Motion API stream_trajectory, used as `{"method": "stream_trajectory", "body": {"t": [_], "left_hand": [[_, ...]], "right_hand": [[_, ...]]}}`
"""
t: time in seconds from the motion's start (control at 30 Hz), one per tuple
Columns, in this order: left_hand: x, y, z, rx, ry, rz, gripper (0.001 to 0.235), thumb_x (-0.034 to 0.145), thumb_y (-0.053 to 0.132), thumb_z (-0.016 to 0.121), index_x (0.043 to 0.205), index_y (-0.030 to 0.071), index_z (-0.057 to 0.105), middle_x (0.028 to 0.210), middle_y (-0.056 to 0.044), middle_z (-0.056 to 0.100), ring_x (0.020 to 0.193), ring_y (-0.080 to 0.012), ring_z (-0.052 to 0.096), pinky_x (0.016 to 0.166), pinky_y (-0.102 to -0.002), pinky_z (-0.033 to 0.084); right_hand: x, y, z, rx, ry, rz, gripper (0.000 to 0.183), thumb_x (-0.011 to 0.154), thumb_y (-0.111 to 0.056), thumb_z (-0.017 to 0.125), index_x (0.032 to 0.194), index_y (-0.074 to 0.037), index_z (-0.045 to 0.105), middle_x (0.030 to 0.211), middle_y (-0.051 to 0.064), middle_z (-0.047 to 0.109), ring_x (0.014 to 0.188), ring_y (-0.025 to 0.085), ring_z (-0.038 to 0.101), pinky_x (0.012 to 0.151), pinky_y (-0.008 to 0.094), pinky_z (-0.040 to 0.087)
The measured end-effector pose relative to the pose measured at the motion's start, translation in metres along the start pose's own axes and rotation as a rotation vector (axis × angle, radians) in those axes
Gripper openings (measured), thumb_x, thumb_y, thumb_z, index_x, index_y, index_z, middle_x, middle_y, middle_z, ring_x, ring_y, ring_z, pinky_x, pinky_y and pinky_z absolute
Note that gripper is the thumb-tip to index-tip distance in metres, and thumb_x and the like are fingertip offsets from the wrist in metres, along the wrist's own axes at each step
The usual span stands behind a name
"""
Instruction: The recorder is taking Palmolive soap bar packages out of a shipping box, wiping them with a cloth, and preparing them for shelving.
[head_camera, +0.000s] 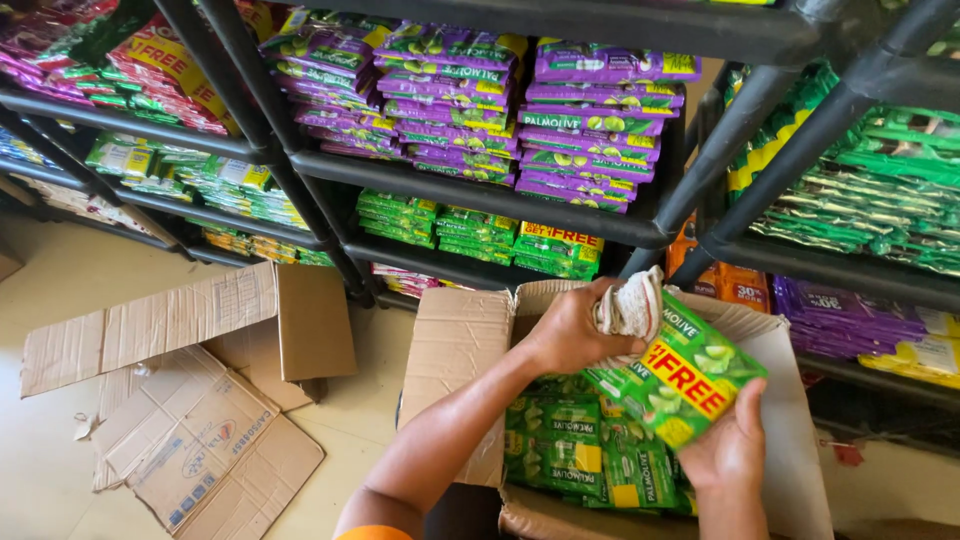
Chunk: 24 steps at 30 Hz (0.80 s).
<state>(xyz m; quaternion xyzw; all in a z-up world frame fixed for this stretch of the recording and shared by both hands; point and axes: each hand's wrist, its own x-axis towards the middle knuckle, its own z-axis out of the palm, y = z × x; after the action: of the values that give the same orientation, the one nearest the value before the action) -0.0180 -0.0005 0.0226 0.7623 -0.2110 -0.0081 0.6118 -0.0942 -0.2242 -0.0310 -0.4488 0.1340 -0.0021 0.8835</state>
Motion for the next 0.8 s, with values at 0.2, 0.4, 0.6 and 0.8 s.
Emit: {"method": "stream_trajectory", "body": {"t": [0.2, 0.4, 0.6, 0.8], "left_hand": [[-0.048, 0.055, 0.038, 0.749, 0.281, 0.553, 0.067, 0.068, 0.021, 0.084, 0.131, 0.009, 0.066, 0.091, -0.007, 0.072, 0.087, -0.0288, 0.071, 0.08, -0.047, 0.052], [-0.053, 0.057, 0.045, 0.35, -0.11, 0.371, 0.058, 0.086, 0.049, 0.079, 0.129, 0.014, 0.065, 0.106, -0.009, 0.073, 0.096, -0.0284, 0.073, 0.087, -0.043, 0.058], [-0.062, 0.069, 0.091, 0.849, -0.06, 0.518, 0.098, 0.076, 0.076, 0.065, 0.154, 0.018, 0.055, 0.139, -0.026, 0.058, 0.13, -0.0586, 0.047, 0.09, -0.078, 0.037], [-0.02, 0.031, 0.081, 0.986, 0.261, 0.353, 0.066, 0.096, 0.063, 0.055, 0.151, 0.027, 0.057, 0.148, -0.015, 0.058, 0.136, -0.0445, 0.05, 0.102, -0.079, 0.037]], "right_hand": [[-0.011, 0.003, 0.026, 0.377, -0.256, -0.013, 0.095, 0.087, -0.084, 0.042, 0.16, -0.023, 0.042, 0.157, 0.001, 0.052, 0.138, 0.028, 0.05, 0.105, 0.058, 0.038], [-0.014, 0.008, 0.027, 0.357, -0.247, -0.07, 0.097, 0.088, -0.083, 0.043, 0.163, -0.022, 0.037, 0.161, 0.003, 0.046, 0.142, 0.027, 0.047, 0.111, 0.054, 0.035], [-0.013, 0.016, 0.024, 0.334, -0.238, -0.141, 0.099, 0.089, -0.082, 0.043, 0.166, -0.021, 0.032, 0.167, 0.005, 0.038, 0.147, 0.025, 0.043, 0.118, 0.049, 0.032], [-0.01, 0.029, 0.018, 0.306, -0.235, -0.197, 0.101, 0.09, -0.08, 0.044, 0.169, -0.02, 0.026, 0.172, 0.007, 0.031, 0.151, 0.024, 0.04, 0.124, 0.045, 0.029]]}}
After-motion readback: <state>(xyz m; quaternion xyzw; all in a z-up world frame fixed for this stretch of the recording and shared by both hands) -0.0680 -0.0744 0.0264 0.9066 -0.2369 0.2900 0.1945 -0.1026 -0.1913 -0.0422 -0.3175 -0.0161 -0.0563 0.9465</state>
